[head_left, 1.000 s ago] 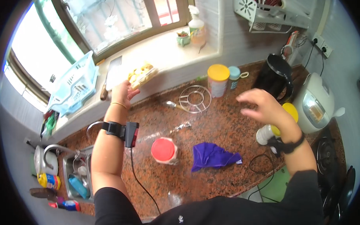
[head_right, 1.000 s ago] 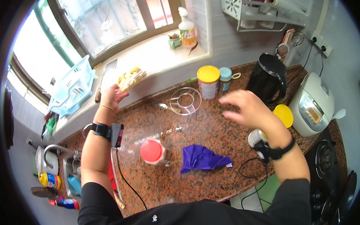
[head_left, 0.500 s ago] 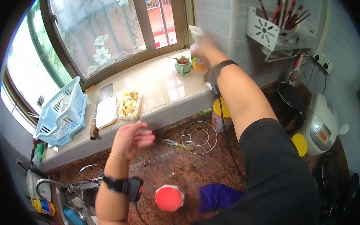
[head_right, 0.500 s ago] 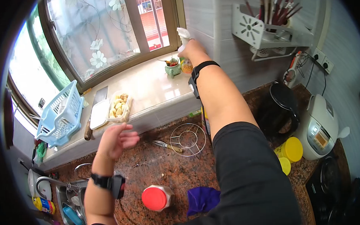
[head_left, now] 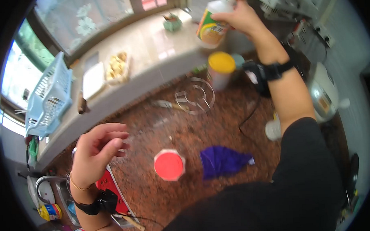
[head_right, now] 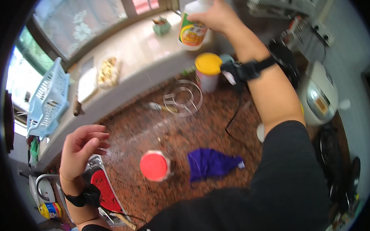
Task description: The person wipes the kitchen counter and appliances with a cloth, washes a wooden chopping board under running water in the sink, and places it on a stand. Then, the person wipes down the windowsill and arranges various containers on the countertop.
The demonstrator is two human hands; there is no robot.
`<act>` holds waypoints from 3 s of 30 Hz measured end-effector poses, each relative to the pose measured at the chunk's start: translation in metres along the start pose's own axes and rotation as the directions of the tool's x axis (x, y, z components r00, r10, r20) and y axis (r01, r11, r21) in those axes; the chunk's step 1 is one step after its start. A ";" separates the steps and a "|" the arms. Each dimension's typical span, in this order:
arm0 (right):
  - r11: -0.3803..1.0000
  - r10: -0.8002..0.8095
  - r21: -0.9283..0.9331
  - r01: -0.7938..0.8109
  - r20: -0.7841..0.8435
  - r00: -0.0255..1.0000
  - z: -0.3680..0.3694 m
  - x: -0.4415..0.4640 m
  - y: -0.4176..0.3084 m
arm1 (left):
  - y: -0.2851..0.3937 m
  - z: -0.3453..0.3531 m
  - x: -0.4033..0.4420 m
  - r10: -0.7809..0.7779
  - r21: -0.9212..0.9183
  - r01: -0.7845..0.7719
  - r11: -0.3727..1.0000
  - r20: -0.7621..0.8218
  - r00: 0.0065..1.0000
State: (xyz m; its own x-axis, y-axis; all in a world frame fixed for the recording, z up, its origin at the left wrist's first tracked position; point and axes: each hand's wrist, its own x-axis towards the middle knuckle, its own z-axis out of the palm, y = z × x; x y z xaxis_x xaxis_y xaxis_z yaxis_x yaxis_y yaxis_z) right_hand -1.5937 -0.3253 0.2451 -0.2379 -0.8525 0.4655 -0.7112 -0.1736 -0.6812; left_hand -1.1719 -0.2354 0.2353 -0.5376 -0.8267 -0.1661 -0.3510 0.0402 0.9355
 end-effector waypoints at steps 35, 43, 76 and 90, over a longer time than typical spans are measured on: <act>0.634 0.049 -0.756 0.163 0.250 0.967 0.160 0.136 0.097 | -0.113 0.003 -0.170 -0.497 -0.378 0.342 0.860 -0.477 0.725; 0.661 0.128 -0.733 0.164 0.325 0.937 0.149 0.126 0.093 | -0.140 0.002 -0.143 -0.455 -0.312 0.352 0.882 -0.378 0.806; 0.970 0.091 -0.241 -0.047 0.176 0.980 0.177 0.184 0.058 | -0.174 0.001 -0.173 -0.453 -0.281 0.362 0.889 -0.419 0.787; 0.891 0.441 -0.185 -0.414 0.566 0.696 0.223 0.147 -0.020 | -0.176 0.001 -0.173 -0.440 -0.315 0.331 0.890 -0.395 0.807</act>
State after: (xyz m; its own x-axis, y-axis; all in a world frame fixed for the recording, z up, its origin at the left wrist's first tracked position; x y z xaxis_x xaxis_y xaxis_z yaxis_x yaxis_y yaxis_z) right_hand -1.4673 -0.5574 0.2013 -0.1051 -0.9493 -0.2964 -0.6576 0.2899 -0.6953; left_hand -1.0174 -0.0988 0.0996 0.0236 -0.9061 -0.4224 -0.2488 -0.4145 0.8754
